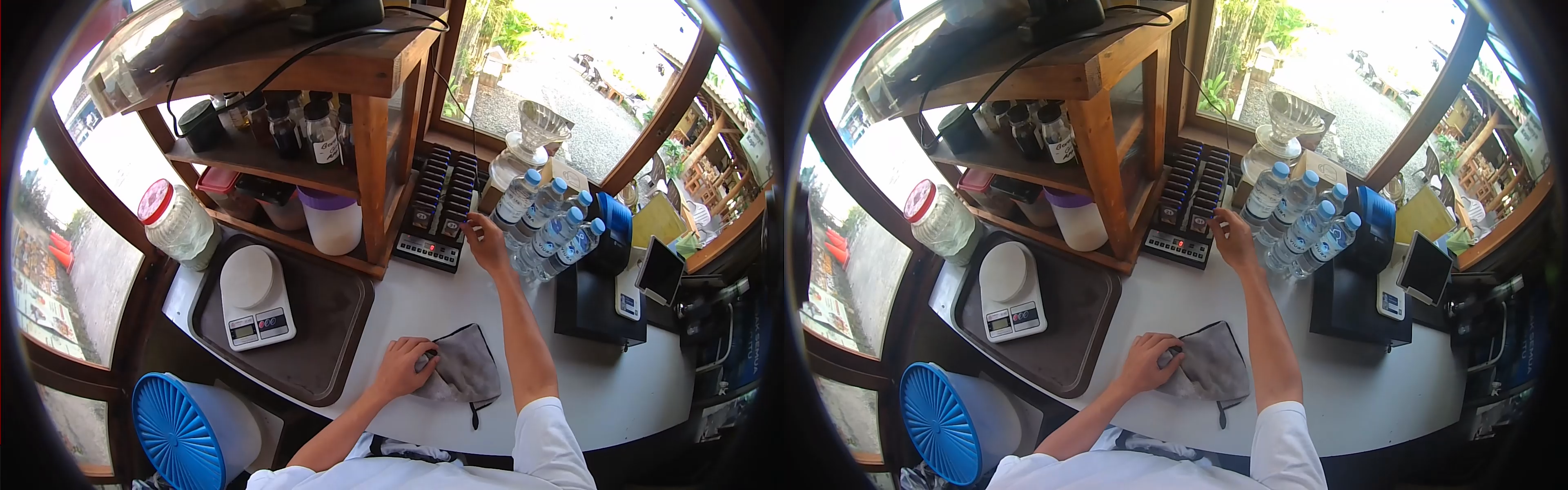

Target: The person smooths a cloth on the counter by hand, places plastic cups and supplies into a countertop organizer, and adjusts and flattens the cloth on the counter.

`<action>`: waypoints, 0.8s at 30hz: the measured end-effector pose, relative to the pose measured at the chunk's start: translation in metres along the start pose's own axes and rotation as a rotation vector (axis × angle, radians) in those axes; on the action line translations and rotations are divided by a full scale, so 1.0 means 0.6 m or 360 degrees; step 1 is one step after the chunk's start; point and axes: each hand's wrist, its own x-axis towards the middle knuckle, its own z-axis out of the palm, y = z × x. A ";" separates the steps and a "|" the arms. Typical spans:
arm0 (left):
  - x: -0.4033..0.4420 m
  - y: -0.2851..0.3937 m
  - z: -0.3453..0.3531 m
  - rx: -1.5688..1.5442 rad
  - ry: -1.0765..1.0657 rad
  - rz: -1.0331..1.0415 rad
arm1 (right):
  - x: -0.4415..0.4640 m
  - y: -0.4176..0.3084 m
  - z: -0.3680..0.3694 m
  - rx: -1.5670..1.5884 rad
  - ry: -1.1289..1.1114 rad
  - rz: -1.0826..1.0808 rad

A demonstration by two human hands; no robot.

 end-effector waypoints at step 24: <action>-0.005 -0.009 0.005 -0.0020 -0.0011 0.0019 | -0.002 0.009 0.009 -0.0045 0.0051 -0.0149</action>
